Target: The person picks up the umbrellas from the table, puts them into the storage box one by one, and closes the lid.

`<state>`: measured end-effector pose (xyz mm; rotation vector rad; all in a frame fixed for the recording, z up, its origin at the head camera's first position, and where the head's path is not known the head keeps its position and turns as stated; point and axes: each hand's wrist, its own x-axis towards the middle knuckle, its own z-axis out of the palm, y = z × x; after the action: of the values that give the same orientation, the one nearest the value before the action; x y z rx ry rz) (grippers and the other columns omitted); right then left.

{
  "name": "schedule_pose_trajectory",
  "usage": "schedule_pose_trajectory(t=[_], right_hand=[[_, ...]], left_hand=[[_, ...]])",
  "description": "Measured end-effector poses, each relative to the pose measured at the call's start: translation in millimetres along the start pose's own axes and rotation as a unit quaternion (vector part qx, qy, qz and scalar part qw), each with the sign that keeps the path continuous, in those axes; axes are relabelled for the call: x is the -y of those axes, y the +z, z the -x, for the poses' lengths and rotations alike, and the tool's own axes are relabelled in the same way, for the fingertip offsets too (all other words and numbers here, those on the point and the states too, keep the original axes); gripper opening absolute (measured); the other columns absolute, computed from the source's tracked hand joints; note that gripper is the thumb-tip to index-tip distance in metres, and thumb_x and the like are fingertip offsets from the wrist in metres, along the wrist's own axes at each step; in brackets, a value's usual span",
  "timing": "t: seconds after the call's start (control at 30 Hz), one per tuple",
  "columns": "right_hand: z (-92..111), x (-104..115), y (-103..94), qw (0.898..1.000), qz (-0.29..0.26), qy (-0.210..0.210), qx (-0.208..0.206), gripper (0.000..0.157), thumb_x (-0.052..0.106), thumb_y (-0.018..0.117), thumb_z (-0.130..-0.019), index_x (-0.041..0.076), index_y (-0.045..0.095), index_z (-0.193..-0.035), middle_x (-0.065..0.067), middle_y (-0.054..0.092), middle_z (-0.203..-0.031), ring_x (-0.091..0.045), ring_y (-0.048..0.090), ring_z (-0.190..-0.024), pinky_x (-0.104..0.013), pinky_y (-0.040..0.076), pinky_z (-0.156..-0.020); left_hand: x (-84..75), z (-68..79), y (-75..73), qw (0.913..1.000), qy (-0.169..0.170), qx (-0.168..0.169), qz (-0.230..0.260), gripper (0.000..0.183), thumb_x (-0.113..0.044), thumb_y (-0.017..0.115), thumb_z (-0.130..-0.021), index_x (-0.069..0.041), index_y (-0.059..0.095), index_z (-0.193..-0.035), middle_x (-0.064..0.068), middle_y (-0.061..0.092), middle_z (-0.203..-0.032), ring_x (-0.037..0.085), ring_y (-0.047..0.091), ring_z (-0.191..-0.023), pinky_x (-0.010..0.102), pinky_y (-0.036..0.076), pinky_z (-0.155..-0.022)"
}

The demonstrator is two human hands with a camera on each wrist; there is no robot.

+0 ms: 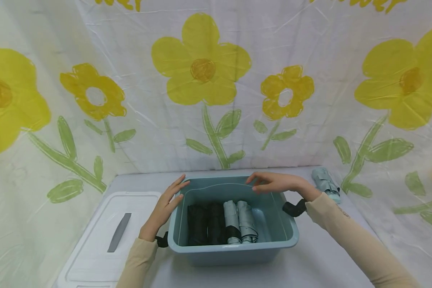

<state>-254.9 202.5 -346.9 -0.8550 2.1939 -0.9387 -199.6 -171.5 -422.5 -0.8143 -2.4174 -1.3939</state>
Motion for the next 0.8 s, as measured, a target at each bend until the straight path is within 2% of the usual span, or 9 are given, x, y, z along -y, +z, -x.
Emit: schedule_pose_trajectory(t=[0.2,0.33,0.63,0.8], right_hand=[[9.4,-6.0,-3.8,1.0,-0.018,-0.002,-0.024,0.044,0.026,0.047,-0.098,0.004,0.037,-0.134,-0.022,0.036,-0.138,-0.038,0.053,-0.114,-0.054,0.042,-0.091],[14.4,-12.3,-5.2,0.999,-0.022,-0.002,-0.041,0.044,0.025,0.047,-0.098,0.004,0.036,-0.135,-0.023,0.038,-0.138,-0.041,0.05,-0.116,-0.053,0.043,-0.092],[33.9,-22.0,-12.9,0.993,-0.018,-0.008,-0.114,0.041,0.027,0.049,-0.097,0.008,0.041,-0.132,-0.022,0.047,-0.13,-0.039,0.048,-0.117,-0.046,0.045,-0.093],[45.1,-26.4,-19.6,0.989,-0.015,-0.017,-0.146,0.039,0.023,0.05,-0.096,0.012,0.039,-0.132,-0.02,0.054,-0.119,-0.035,0.055,-0.108,-0.047,0.046,-0.091]], left_hand=[[0.3,-0.7,0.3,1.0,0.004,0.0,-0.007,0.042,0.003,0.044,-0.092,0.002,0.045,-0.134,0.021,0.027,-0.148,0.041,0.023,-0.136,0.066,0.021,-0.102],[-0.9,-0.7,-1.0,0.9998,0.008,0.001,-0.017,0.04,0.003,0.045,-0.092,0.002,0.047,-0.132,0.023,0.029,-0.147,0.042,0.024,-0.135,0.066,0.021,-0.102],[-4.6,-0.5,-3.9,0.9991,-0.002,0.006,-0.041,0.036,0.0,0.049,-0.092,0.0,0.053,-0.127,0.02,0.033,-0.146,0.041,0.027,-0.134,0.065,0.023,-0.101],[-5.9,-0.8,-4.6,0.9992,-0.002,0.005,-0.039,0.035,0.0,0.049,-0.091,0.0,0.054,-0.126,0.02,0.033,-0.146,0.04,0.028,-0.135,0.064,0.023,-0.102]])
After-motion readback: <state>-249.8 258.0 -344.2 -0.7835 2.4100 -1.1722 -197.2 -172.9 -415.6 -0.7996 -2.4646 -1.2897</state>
